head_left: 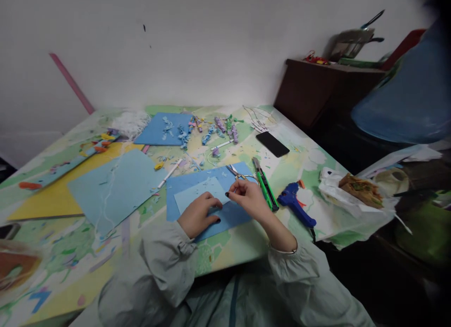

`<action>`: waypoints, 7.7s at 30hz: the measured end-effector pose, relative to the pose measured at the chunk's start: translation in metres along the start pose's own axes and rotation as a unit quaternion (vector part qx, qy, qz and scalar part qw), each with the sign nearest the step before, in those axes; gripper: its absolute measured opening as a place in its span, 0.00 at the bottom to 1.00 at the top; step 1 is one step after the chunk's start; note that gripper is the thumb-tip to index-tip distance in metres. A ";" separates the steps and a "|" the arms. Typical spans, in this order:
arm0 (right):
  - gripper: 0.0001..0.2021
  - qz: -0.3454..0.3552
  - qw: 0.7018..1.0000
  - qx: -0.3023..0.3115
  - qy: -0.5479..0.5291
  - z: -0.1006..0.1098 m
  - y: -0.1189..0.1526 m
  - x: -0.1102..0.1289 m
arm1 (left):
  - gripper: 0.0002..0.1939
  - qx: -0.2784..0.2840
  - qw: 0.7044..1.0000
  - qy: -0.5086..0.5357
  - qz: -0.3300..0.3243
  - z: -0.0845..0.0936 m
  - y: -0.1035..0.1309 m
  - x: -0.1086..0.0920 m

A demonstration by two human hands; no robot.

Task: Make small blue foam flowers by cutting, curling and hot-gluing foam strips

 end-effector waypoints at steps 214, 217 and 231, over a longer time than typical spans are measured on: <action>0.10 0.024 0.941 0.119 -0.315 -0.038 -0.025 0.024 | 0.12 -0.142 0.809 0.553 0.136 0.021 -0.023 0.044; 0.11 0.024 0.931 0.141 -0.336 -0.042 -0.023 0.024 | 0.12 -0.126 0.819 0.545 0.128 0.019 -0.023 0.041; 0.11 0.005 0.928 0.147 -0.341 -0.045 -0.024 0.021 | 0.12 -0.121 0.819 0.546 0.126 0.019 -0.023 0.041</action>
Point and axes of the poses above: each hand's wrist, its own y-axis away from the middle knuckle, its own z-axis out of the back of the hand, x = y × z, the point moved 8 cm from there along -y, towards the middle knuckle
